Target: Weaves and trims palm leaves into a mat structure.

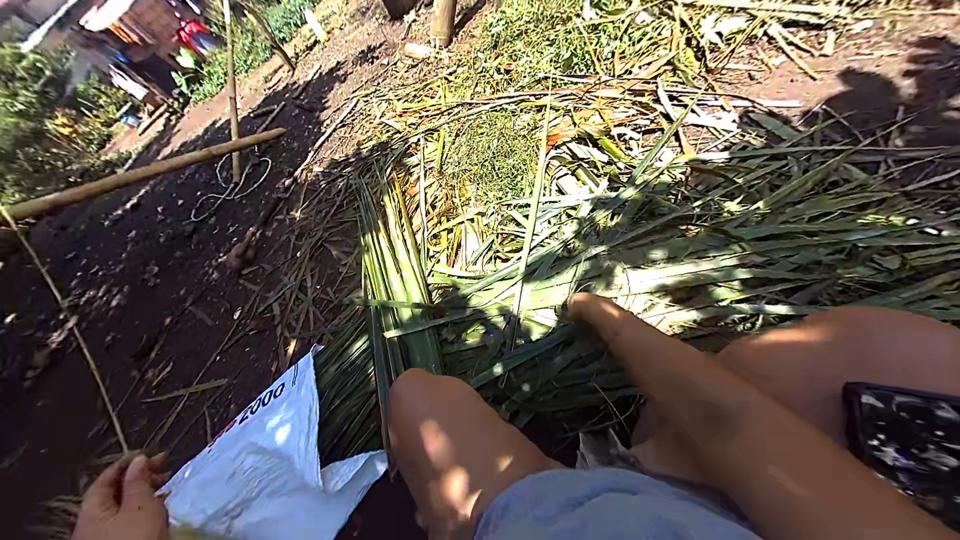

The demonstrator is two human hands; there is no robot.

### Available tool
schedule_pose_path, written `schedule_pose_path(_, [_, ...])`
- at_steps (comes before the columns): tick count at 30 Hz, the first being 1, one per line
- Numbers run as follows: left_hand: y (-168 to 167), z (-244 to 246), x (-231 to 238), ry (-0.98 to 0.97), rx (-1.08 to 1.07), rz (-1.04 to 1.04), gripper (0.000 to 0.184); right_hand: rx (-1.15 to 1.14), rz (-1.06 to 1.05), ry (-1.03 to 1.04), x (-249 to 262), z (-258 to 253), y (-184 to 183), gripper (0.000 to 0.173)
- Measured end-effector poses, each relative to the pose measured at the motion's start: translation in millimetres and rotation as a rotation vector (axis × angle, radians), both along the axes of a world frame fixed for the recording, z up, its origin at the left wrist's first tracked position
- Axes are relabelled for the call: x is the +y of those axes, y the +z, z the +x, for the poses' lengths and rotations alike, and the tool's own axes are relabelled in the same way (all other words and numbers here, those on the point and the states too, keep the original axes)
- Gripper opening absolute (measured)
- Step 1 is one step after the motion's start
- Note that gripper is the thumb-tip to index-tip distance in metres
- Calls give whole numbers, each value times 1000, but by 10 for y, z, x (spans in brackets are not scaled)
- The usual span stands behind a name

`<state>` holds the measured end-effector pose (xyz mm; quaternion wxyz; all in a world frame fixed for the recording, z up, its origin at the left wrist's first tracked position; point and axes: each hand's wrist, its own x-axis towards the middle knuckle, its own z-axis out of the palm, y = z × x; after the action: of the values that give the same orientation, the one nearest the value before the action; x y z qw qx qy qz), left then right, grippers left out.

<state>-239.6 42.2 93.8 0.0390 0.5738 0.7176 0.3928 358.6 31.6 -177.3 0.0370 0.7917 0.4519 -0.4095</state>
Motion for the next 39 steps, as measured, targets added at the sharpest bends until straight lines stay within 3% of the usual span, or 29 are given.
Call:
schedule_pose_path(4, [167, 1057, 374, -134, -123, 9, 35, -165, 87, 473, 212, -407, 188, 33])
schedule_pose_path(6, [230, 1386, 513, -215, -169, 18, 33, -289, 35, 525, 298, -402, 577, 31])
schedule_pose_path(8, [280, 1614, 641, -296, -229, 45, 32, -247, 50, 391, 565, -293, 1092, 39])
schedule_pose_path(11, [272, 1905, 736, -410, -411, 126, 31, 124, 465, 41, 811, -52, 1487, 31])
schedule_pose_path(13, [252, 2186, 731, -461, -628, 186, 27, 410, 643, -215, 656, -173, 1607, 29])
schedule_pose_path(15, [196, 2460, 685, -511, -817, 235, 20, 728, 629, -476, 412, -395, 1555, 30])
schedule_pose_path(18, [55, 2768, 607, -584, -985, 260, 12, 936, 555, -648, 114, -631, 1213, 38])
schedule_pose_path(20, [-79, 2901, 505, -624, -1016, 241, 13, 1198, 541, -767, -16, -673, 1011, 40])
schedule_pose_path(23, [-266, 3017, 387, -640, -1067, 206, 16, 1530, 520, -838, -108, -670, 932, 49])
schedule_pose_path(28, [-528, 3207, 228, -635, -1079, 137, 16, 1666, 631, -842, -163, -609, 1063, 49])
schedule_pose_path(30, [-629, 3325, 123, -656, -989, 15, 16, 1591, 688, -880, -162, -572, 1110, 44])
schedule_pose_path(31, [-673, 3381, 84, -649, -949, -35, 15, 1431, 738, -902, -151, -545, 1117, 40])
schedule_pose_path(34, [-766, 3467, 16, -604, -858, -33, 11, 606, 858, -748, -175, -436, 1064, 45])
schedule_pose_path(35, [-811, 3473, 22, -602, -826, 8, 11, 450, 882, -683, -220, -429, 1092, 44])
schedule_pose_path(39, [-967, 3505, 58, -702, -705, 213, 9, 317, 941, -307, -330, -771, 1436, 35])
